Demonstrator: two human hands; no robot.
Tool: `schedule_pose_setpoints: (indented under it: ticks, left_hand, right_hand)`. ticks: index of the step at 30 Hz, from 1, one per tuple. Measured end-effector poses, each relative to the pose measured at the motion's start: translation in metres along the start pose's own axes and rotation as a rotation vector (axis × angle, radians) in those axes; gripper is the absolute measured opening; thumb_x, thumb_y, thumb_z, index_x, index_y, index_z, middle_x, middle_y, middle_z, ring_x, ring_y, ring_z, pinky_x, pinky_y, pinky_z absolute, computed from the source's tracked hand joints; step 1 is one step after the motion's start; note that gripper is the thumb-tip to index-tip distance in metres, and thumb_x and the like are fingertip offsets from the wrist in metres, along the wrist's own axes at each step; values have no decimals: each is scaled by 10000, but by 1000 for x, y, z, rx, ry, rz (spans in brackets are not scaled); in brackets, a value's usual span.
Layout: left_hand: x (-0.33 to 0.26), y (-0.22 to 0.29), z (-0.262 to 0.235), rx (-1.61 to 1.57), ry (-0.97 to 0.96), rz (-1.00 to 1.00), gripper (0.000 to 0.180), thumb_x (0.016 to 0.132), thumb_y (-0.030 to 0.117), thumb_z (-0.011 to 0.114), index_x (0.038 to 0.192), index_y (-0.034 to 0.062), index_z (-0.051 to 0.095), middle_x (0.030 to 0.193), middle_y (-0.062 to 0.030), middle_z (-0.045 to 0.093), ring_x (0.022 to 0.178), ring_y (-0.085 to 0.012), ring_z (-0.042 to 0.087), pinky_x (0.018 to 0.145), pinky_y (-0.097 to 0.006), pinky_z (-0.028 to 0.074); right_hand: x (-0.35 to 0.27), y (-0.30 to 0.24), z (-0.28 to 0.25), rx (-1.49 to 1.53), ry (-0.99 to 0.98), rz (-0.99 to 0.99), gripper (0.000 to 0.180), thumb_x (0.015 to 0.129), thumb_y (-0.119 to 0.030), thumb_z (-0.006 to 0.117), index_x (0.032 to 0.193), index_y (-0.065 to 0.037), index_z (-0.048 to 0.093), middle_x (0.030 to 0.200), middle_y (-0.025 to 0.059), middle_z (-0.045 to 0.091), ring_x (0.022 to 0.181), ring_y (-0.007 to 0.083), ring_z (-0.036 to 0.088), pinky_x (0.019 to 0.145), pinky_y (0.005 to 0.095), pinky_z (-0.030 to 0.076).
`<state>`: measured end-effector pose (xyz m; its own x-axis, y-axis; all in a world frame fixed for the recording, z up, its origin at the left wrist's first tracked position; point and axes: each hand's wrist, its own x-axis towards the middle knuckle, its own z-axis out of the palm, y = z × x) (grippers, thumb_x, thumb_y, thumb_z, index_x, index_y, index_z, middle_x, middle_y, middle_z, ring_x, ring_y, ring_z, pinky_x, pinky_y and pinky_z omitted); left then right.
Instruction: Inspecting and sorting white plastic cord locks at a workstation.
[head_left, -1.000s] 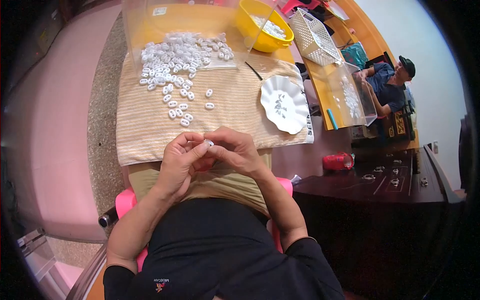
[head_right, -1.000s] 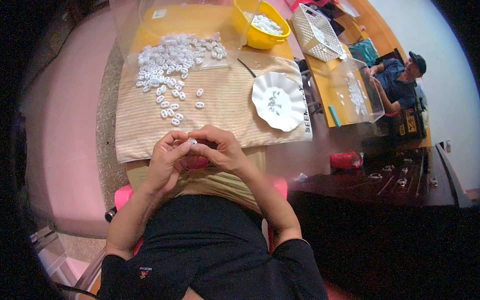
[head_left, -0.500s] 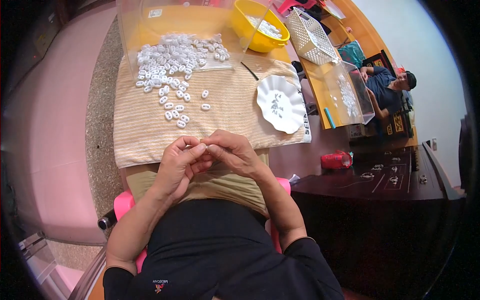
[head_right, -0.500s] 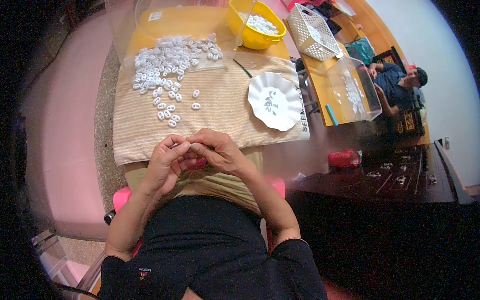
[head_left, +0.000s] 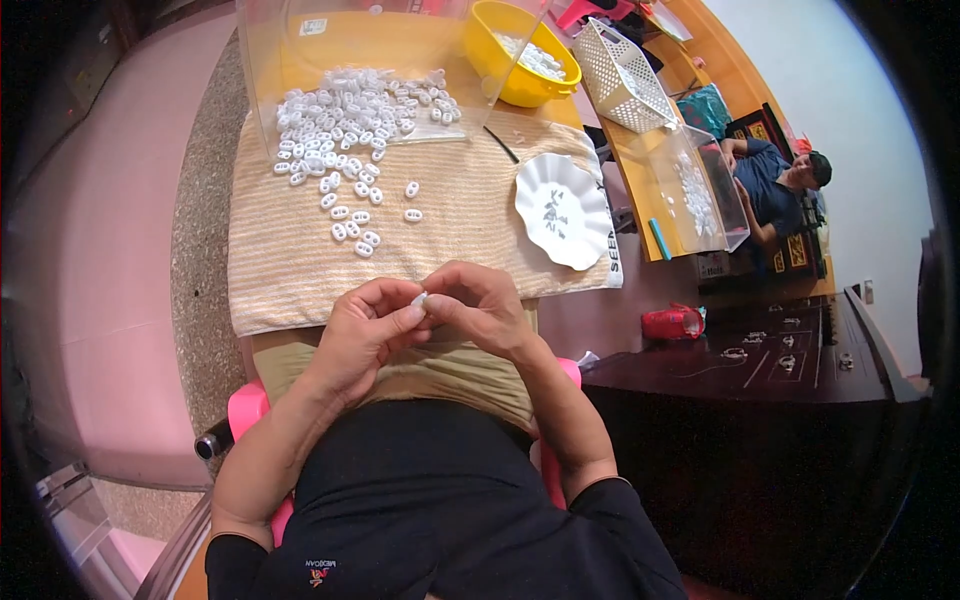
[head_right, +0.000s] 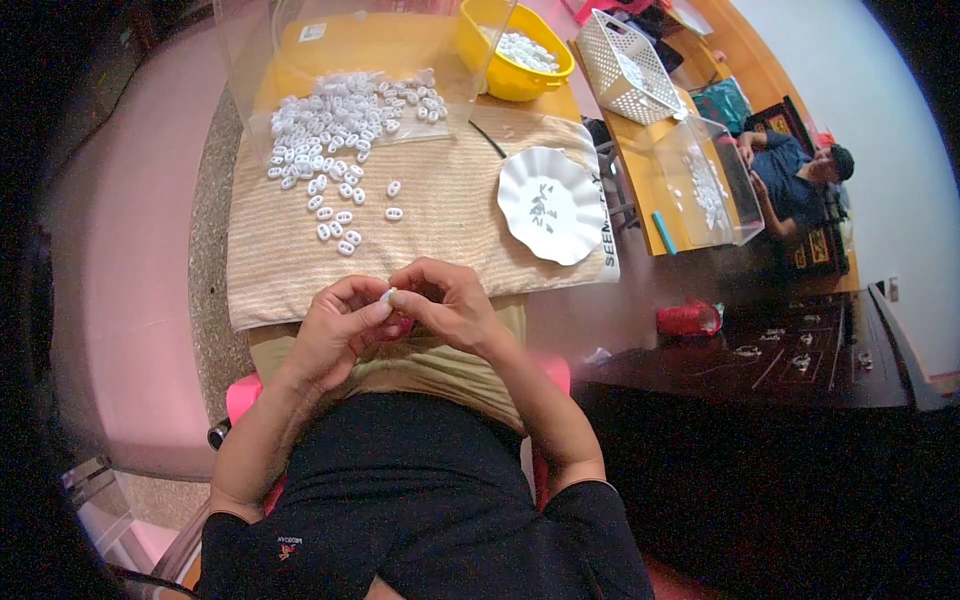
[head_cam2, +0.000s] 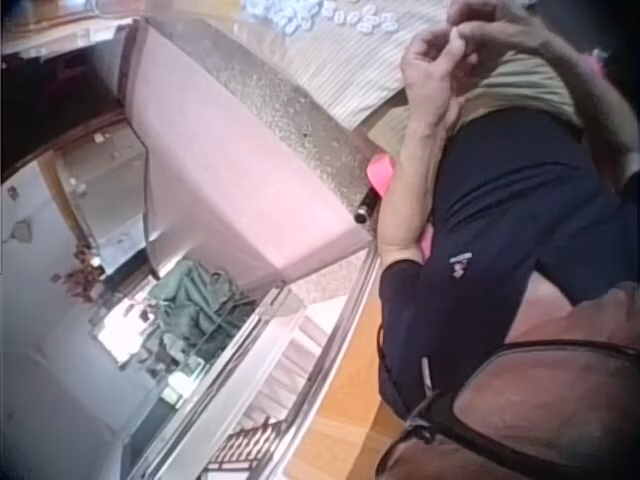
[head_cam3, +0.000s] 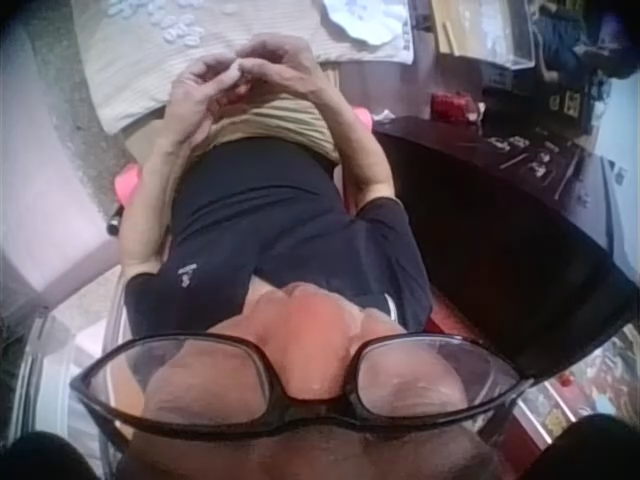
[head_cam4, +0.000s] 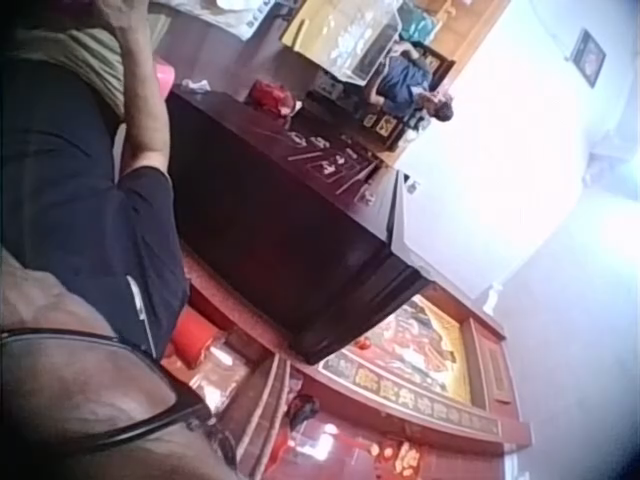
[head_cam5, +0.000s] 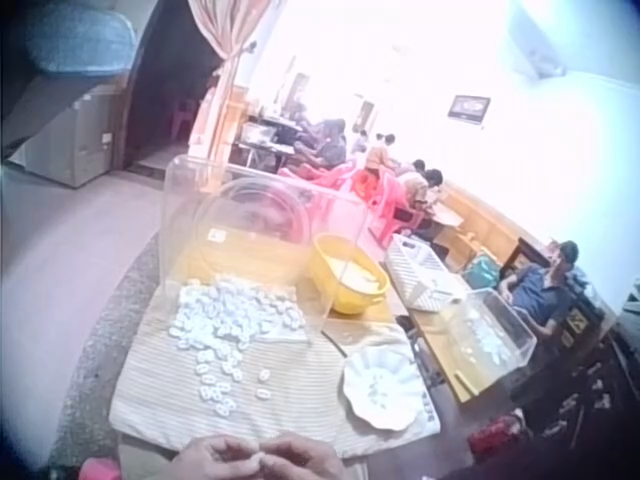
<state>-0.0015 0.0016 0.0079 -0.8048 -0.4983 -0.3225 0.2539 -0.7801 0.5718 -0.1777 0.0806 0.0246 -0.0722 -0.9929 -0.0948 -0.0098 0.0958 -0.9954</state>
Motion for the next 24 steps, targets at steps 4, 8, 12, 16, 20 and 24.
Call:
schedule_pose_setpoints:
  ticks: [4,8,12,16,20,24]
  left_hand:
    - [-1,-1,2,97,-58,-24,207,866,52,667,1065,24,621,922,-61,665,811,-132,644,747,-270,564]
    - [-3,-4,3,113,-74,-70,212,855,40,675,1060,23,626,902,-59,664,803,-126,646,738,-277,570]
    - [-1,-3,2,113,-55,-62,209,847,36,682,1049,21,629,886,-61,664,794,-127,650,736,-278,573]
    - [-2,-4,6,134,-14,-52,198,843,39,689,1031,19,632,870,-61,665,782,-127,652,723,-274,574]
    - [1,-6,0,123,-7,-41,192,838,41,695,1018,18,632,870,-62,667,776,-126,653,712,-267,572]
    - [-1,-5,1,128,15,-51,189,836,39,697,1012,19,632,869,-62,667,773,-125,652,711,-264,571]
  right_hand:
    - [-7,-9,-3,-8,15,70,181,881,-64,658,1031,29,614,906,28,647,852,88,604,759,239,502]
    - [-13,-14,-22,-186,57,48,185,872,-59,667,1029,26,619,899,24,644,824,76,594,739,227,492]
    - [-2,-13,-87,-397,278,-129,175,868,-40,652,1032,19,630,857,11,638,752,71,577,671,224,481]
    - [14,-16,-166,-758,484,-154,137,850,-39,645,942,62,646,732,23,632,670,61,570,615,211,468]
    - [28,-7,-200,-966,509,-101,140,842,-42,644,942,56,650,749,48,652,681,88,595,626,236,481]
    - [39,-13,-199,-1181,462,-78,149,807,-56,634,946,-21,676,861,154,686,775,276,670,714,345,519]
